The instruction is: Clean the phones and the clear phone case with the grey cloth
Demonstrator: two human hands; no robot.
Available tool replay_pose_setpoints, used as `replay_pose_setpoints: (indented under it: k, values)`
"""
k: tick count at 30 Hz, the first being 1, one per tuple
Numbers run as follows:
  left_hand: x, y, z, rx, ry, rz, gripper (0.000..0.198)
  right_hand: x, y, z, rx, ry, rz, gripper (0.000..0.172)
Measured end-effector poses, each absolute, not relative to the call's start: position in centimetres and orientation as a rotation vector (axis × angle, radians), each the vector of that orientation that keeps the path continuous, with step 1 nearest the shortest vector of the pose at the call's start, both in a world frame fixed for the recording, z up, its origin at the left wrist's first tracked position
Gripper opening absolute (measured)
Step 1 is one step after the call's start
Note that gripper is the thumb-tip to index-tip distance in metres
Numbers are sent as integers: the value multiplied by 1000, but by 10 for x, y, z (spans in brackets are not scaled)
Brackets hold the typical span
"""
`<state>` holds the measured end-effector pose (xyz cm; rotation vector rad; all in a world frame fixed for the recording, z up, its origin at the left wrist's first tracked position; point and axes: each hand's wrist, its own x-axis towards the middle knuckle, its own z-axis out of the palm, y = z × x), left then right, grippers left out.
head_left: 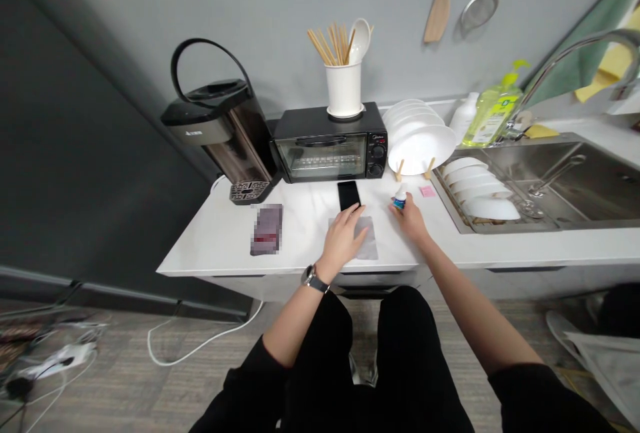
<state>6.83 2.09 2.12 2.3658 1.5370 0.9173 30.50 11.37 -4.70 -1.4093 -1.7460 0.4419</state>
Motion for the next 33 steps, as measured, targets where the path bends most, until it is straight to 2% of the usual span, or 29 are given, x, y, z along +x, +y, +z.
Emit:
replay_pose_setpoints:
  k: [2,4,8,13,18,21,25,33]
  values:
    - [45,-7,8,2410,1656,832,51,305,105,-46,-1425,-1663,358,69]
    - [27,-27,-3,2460,1704,716,52,303,86,-46,-1446,-1543,224,73]
    - [13,-47,-16,2530,1740,543,51,290,32,-41,-1390,-1666,135,50]
    - [10,-40,-12,2501,1699,721,53,276,1,-27,-1204,-1993,280,35]
    - [5,24,0,2395,1704,875,48,260,42,-11,-1052,-1959,474,28]
    - [4,83,2,2326,1729,827,42,234,90,-11,-1028,-1853,736,32]
    - [6,146,-6,2305,1767,743,31,199,158,-28,-1149,-1703,766,44]
    - [9,167,-27,2332,1710,849,39,189,200,-76,-1147,-1466,936,55]
